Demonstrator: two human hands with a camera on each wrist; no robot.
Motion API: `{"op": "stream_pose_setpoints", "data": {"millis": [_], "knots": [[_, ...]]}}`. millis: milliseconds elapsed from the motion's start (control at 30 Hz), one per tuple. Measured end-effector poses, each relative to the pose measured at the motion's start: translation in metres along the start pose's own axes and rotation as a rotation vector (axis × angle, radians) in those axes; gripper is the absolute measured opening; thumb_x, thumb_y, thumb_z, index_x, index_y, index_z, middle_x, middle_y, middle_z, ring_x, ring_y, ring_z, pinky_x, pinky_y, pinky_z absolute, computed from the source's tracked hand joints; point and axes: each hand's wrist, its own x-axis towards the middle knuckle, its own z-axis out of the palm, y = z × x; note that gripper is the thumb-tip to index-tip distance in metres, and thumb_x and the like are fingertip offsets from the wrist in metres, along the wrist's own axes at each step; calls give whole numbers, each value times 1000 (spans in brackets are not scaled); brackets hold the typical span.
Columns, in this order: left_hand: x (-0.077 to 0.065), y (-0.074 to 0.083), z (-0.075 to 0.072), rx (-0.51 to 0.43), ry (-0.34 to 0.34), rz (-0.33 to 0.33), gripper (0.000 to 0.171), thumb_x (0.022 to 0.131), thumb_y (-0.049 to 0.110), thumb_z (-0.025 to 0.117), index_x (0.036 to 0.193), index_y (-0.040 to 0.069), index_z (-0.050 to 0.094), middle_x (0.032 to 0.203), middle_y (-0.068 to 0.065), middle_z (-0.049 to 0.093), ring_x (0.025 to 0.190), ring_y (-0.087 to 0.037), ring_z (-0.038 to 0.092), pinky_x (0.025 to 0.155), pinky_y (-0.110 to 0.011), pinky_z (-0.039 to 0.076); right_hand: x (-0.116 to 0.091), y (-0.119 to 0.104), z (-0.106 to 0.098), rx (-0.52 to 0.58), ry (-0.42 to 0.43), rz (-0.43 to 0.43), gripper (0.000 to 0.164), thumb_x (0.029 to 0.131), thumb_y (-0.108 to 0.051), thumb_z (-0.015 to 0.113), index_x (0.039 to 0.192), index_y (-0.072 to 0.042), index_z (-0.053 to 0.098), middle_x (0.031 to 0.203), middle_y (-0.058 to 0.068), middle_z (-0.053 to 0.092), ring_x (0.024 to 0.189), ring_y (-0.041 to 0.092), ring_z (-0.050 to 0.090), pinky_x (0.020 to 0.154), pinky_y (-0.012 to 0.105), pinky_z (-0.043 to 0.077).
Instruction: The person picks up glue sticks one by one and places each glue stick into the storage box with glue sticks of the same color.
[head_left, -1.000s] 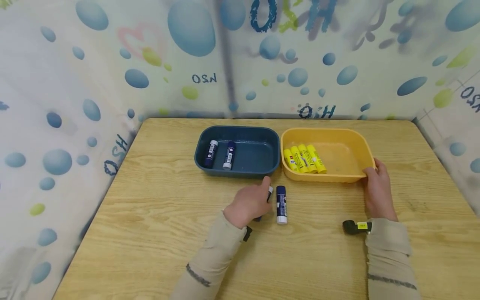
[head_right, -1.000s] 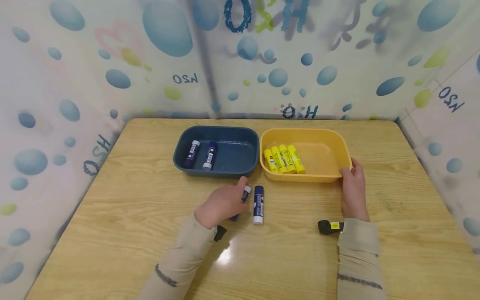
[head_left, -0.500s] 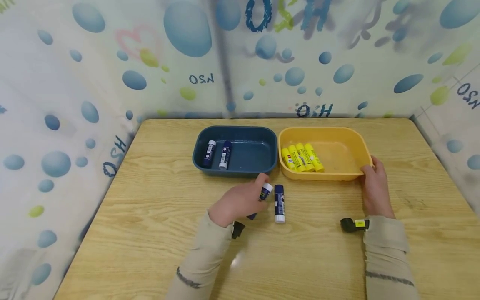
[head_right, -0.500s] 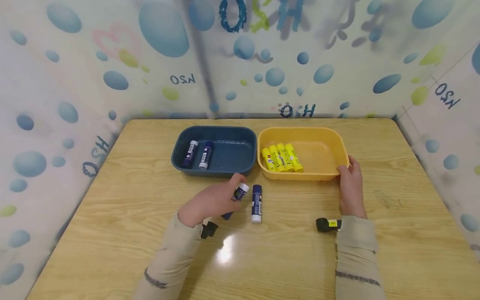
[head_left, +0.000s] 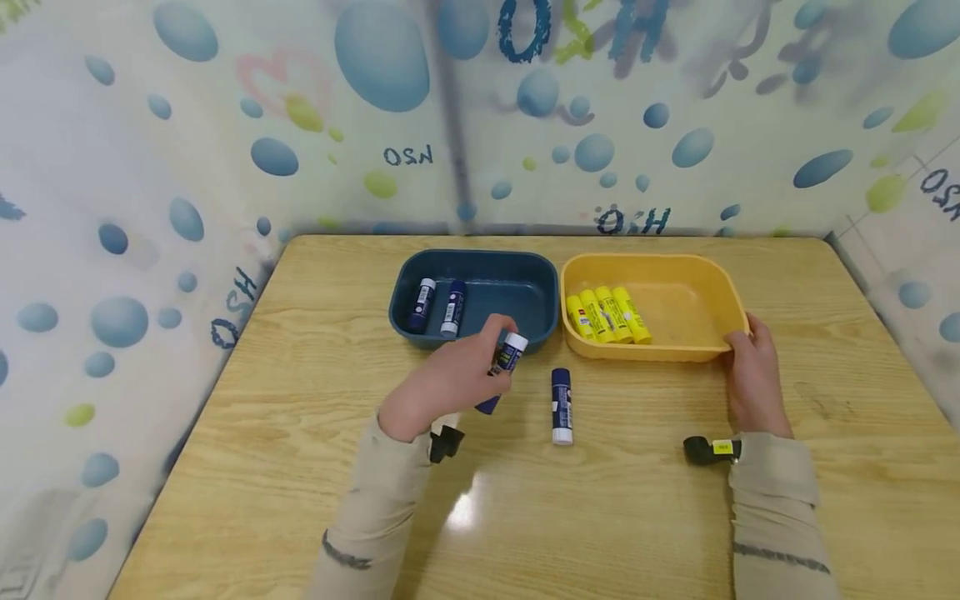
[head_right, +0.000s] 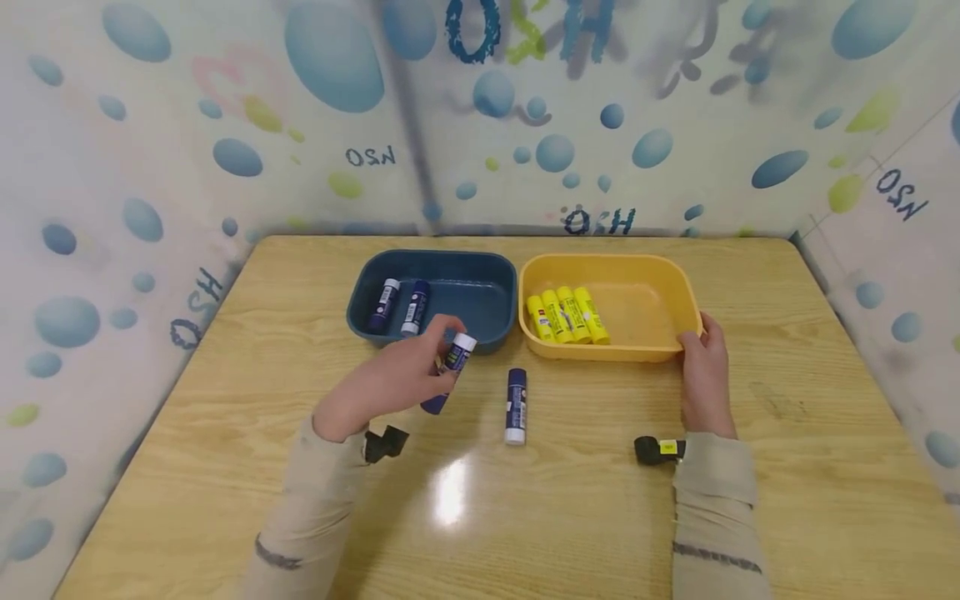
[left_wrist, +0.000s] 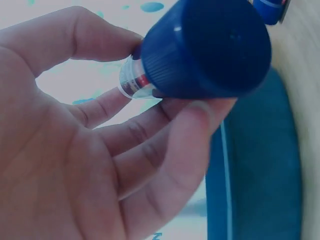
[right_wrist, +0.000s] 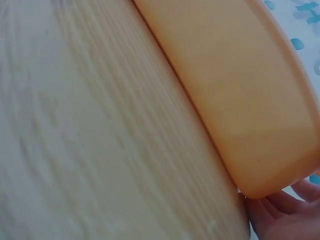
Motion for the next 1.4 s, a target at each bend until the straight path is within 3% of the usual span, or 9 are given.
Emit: {"op": "stream_pose_setpoints", "data": {"millis": [167,333,600,933,1200,1400], "knots": [[4,-2,-17,31,48,-6,52,83,19,54,127,21,25,81,-1,57,51,-13,54,48,-26,45,-1,0,-1,23,7,-4,53,94,-12,37,142,-13,14,142,5,17,126,15,24,104,25,21],[8,-3,-33,116,113,-76,55,82,21,52,129,19,24,70,-1,57,46,-15,51,41,-29,40,-1,1,0,19,20,5,53,94,-11,35,143,-14,13,144,6,15,126,15,25,104,26,21],[18,-5,-57,150,136,-98,52,84,20,50,128,17,22,72,-5,56,48,-19,49,43,-30,38,0,1,-2,36,22,-3,55,93,-12,38,142,-13,13,142,7,18,125,16,26,104,26,21],[50,-14,-81,190,116,-102,51,86,19,51,124,14,17,72,-8,58,50,-21,50,45,-30,38,0,-1,-3,28,21,-1,54,94,-12,37,143,-16,13,142,7,18,126,16,26,104,28,22],[77,-42,-95,195,57,-223,52,87,17,54,128,17,21,86,-12,57,67,-24,55,59,-32,44,0,0,0,-35,30,8,54,94,-15,36,143,-18,14,143,7,16,125,16,26,104,27,22],[92,-64,-102,125,-46,-347,49,88,18,53,128,16,26,95,-13,53,75,-26,54,71,-39,47,0,1,0,-61,27,10,54,94,-17,36,143,-18,13,144,6,16,126,16,26,104,27,21]]}}
